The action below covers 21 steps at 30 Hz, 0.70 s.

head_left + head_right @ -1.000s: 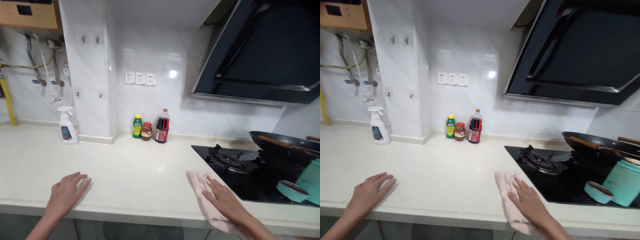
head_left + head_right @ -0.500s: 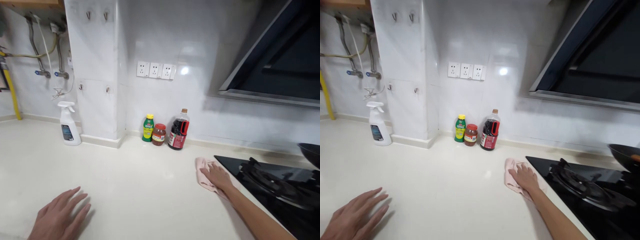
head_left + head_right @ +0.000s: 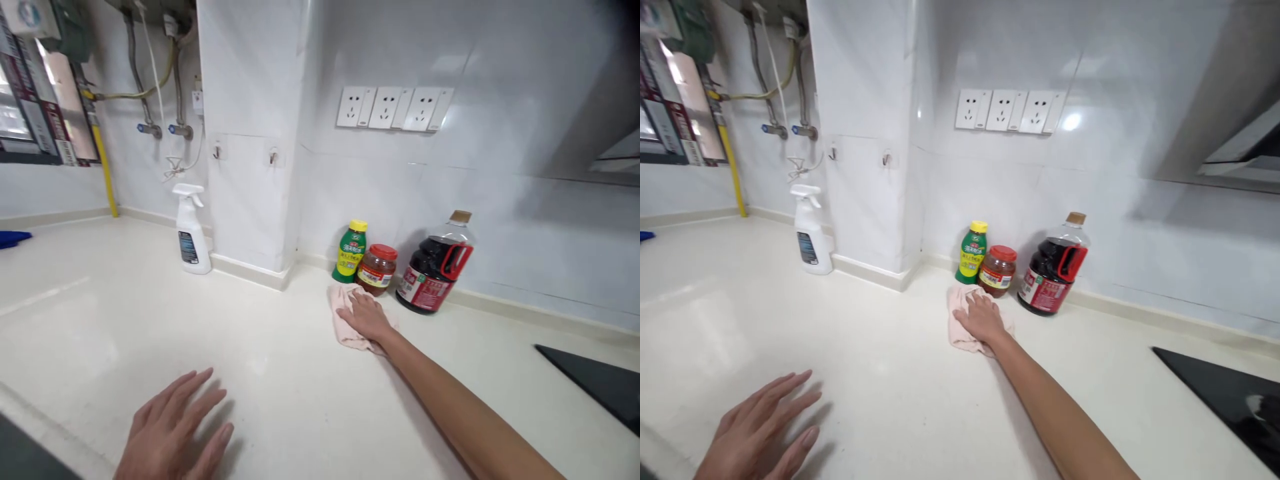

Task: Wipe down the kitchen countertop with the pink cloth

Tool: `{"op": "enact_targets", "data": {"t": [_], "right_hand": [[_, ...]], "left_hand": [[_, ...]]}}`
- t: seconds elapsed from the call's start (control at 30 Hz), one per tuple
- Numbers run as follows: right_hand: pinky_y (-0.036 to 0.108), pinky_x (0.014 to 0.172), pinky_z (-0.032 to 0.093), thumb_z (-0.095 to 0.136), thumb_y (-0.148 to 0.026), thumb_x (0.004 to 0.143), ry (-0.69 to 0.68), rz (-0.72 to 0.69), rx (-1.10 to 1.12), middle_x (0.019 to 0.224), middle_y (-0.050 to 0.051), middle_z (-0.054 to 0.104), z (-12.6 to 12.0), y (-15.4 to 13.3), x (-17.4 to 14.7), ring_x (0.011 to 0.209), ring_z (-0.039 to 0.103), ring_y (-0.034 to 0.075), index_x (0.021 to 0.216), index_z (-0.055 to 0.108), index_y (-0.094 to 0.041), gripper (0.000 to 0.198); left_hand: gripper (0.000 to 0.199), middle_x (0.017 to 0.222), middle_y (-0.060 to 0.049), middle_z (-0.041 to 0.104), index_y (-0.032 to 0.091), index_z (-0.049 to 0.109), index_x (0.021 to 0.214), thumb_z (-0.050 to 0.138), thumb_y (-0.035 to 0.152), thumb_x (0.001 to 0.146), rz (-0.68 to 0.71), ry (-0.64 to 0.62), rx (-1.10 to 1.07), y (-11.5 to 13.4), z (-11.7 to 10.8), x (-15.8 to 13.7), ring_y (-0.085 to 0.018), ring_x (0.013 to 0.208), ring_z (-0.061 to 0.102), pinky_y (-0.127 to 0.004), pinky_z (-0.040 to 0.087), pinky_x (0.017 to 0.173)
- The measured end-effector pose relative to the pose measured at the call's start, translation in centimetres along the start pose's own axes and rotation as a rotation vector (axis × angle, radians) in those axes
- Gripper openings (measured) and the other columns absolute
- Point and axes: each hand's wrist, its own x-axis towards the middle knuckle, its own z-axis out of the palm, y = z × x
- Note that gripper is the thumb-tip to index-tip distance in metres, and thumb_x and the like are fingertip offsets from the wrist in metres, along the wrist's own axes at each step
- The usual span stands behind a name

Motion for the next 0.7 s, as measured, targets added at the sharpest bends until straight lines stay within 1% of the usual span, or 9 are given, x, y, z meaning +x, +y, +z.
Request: {"op": "enact_targets", "data": {"t": [0.1,0.2,0.3,0.4,0.5,0.6,0.67,0.7], "right_hand": [[0.05,0.117,0.014,0.028,-0.061,0.095,-0.02,-0.107,0.039,0.163,0.013,0.017,-0.2,-5.1,1.4,0.148,0.015,0.036,0.154,0.028,-0.011,0.078],[0.051,0.117,0.013,0.029,-0.059,0.096,-0.032,-0.195,0.062,0.163,0.012,0.018,-0.3,-9.6,1.4,0.148,0.013,0.036,0.154,0.03,-0.012,0.075],[0.052,0.117,0.012,0.033,-0.059,0.095,-0.048,-0.279,0.073,0.163,0.012,0.019,-0.5,-13.1,-0.5,0.149,0.013,0.036,0.153,0.032,-0.014,0.073],[0.053,0.118,0.011,0.038,-0.061,0.094,-0.084,-0.414,0.109,0.163,0.013,0.02,-0.7,-15.6,-3.9,0.149,0.011,0.036,0.152,0.035,-0.013,0.075],[0.052,0.12,0.009,0.043,-0.058,0.093,-0.097,-0.615,0.169,0.162,0.013,0.023,-0.6,-16.9,-8.1,0.15,0.009,0.035,0.148,0.043,-0.013,0.071],[0.048,0.121,0.011,0.047,-0.048,0.091,-0.081,-0.758,0.237,0.161,0.008,0.028,-0.4,-16.5,-11.1,0.15,0.012,0.03,0.147,0.045,-0.018,0.064],[0.046,0.121,0.013,0.049,-0.043,0.089,-0.07,-0.767,0.273,0.16,0.006,0.031,-0.4,-14.8,-11.6,0.149,0.017,0.027,0.148,0.043,-0.021,0.063],[0.046,0.121,0.014,0.048,-0.043,0.089,-0.064,-0.73,0.274,0.159,0.006,0.031,-0.5,-13.5,-11.5,0.149,0.02,0.026,0.149,0.042,-0.021,0.064]], "left_hand": [[0.037,0.132,0.0,0.064,0.043,0.06,0.124,0.055,0.049,0.088,-0.031,0.01,-0.02,0.5,-0.6,0.3,-0.032,0.121,0.059,-0.049,0.056,0.084],[0.03,0.128,-0.002,0.067,0.038,0.063,0.117,0.055,0.047,0.09,-0.053,0.042,-0.043,0.8,-0.9,0.4,-0.029,0.119,0.061,-0.046,0.056,0.086],[0.026,0.123,-0.004,0.069,0.034,0.066,0.112,0.053,0.045,0.092,-0.07,0.07,-0.051,0.8,-1.0,0.5,-0.027,0.116,0.062,-0.043,0.054,0.087],[0.026,0.122,-0.005,0.069,0.032,0.066,0.11,0.053,0.045,0.093,-0.091,0.103,-0.054,0.8,-0.9,0.4,-0.026,0.115,0.062,-0.043,0.053,0.089],[0.027,0.122,-0.005,0.069,0.032,0.067,0.109,0.052,0.047,0.093,-0.12,0.114,-0.066,0.7,-0.8,0.2,-0.026,0.115,0.062,-0.044,0.051,0.089],[0.03,0.121,-0.005,0.07,0.032,0.069,0.108,0.051,0.05,0.093,-0.165,0.089,-0.082,0.4,-0.7,0.1,-0.027,0.115,0.062,-0.045,0.051,0.09],[0.033,0.121,-0.006,0.07,0.031,0.071,0.107,0.05,0.053,0.093,-0.204,0.064,-0.088,0.3,-0.7,0.1,-0.028,0.116,0.062,-0.047,0.05,0.091],[0.034,0.121,-0.006,0.07,0.031,0.071,0.106,0.049,0.054,0.093,-0.224,0.047,-0.09,0.3,-0.8,0.1,-0.029,0.116,0.062,-0.047,0.05,0.091]]}}
